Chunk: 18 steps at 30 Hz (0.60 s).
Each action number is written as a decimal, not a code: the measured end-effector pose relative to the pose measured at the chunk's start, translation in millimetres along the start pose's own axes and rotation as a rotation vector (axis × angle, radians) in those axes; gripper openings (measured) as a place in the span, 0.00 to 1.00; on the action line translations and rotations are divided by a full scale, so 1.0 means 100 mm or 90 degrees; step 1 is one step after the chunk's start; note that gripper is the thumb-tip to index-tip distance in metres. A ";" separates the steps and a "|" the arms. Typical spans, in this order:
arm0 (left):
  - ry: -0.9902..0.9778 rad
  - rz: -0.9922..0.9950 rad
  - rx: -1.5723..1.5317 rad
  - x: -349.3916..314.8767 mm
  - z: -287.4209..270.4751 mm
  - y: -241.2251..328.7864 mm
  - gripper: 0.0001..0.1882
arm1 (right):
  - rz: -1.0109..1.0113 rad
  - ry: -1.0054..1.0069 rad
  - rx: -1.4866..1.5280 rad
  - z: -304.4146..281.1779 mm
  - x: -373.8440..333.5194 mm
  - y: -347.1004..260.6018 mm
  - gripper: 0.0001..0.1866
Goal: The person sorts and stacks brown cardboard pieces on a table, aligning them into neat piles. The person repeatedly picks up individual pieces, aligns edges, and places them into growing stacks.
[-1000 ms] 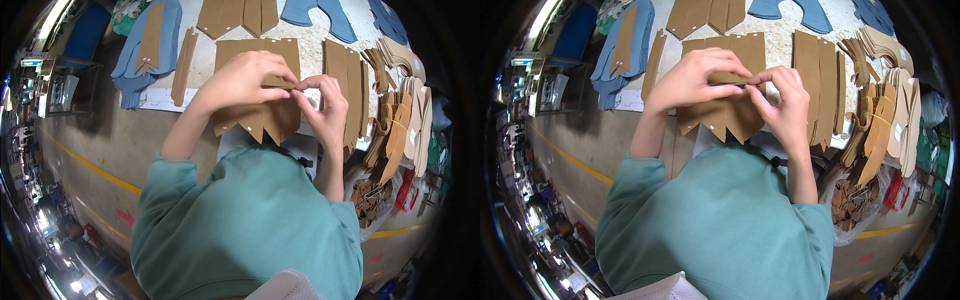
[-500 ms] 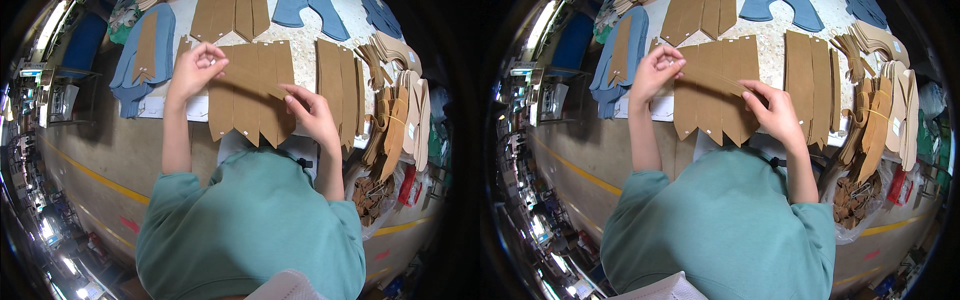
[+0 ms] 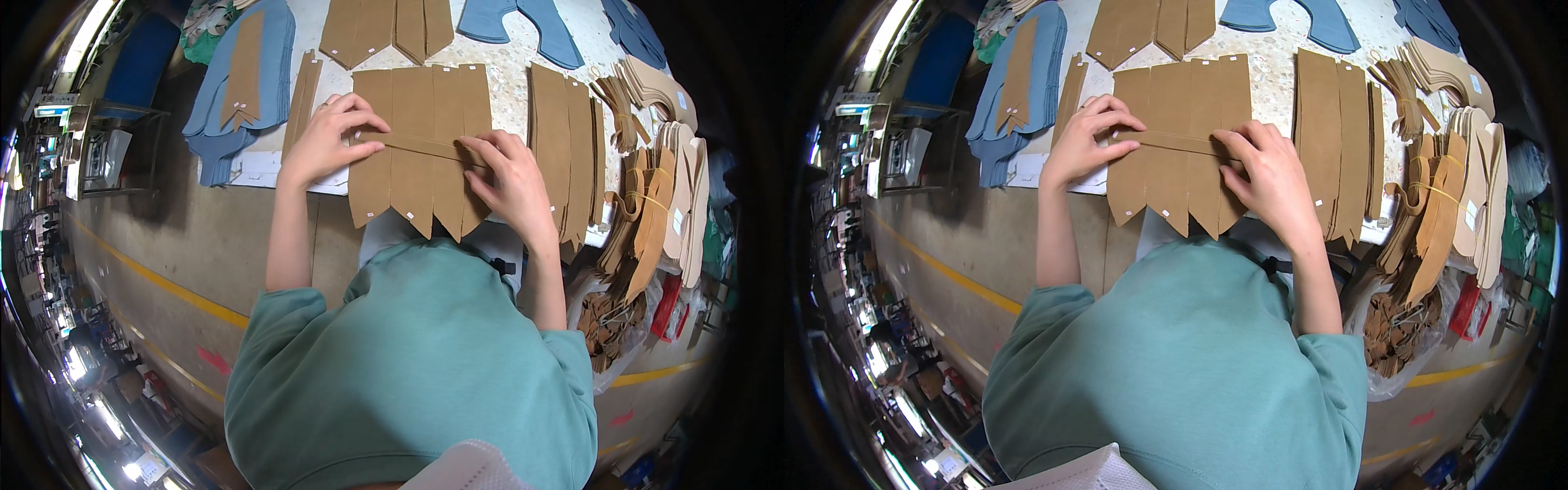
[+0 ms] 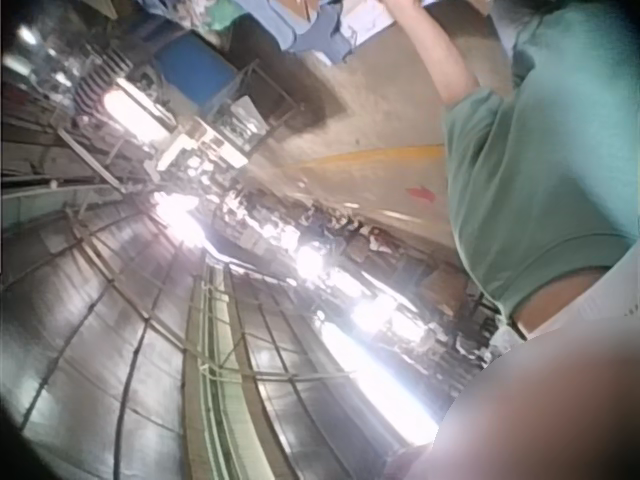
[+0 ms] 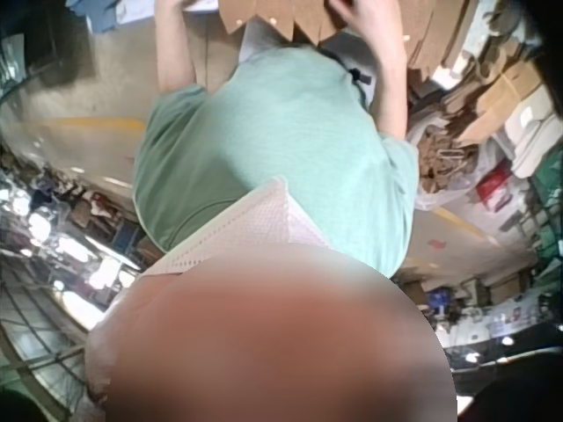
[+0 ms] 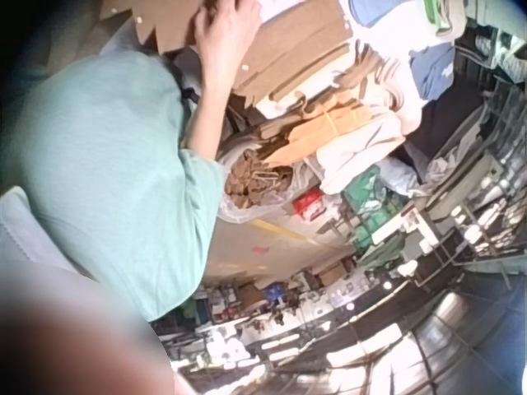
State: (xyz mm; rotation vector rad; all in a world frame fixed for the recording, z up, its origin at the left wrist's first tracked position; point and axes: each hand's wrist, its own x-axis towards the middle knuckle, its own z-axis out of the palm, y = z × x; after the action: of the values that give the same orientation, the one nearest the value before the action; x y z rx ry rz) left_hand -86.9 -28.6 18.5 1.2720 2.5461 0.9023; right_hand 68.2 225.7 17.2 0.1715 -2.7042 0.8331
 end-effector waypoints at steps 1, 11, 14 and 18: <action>-0.009 -0.014 -0.005 0.01 0.01 -0.01 0.16 | 0.010 -0.016 0.015 0.04 0.01 0.01 0.19; 0.000 -0.033 -0.033 -0.02 0.06 -0.02 0.12 | 0.090 -0.004 0.077 0.11 0.01 0.09 0.13; 0.007 -0.012 -0.048 -0.01 0.06 -0.04 0.12 | 0.091 -0.005 0.066 0.10 0.01 0.10 0.12; -0.030 -0.091 -0.073 -0.01 0.02 -0.06 0.11 | 0.128 -0.016 0.056 0.05 -0.02 0.10 0.11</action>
State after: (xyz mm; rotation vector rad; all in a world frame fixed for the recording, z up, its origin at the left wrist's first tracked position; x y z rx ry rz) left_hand -89.5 -31.4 13.8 1.0517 2.4722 0.9608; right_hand 66.3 231.2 7.2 -0.0737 -2.7432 1.0142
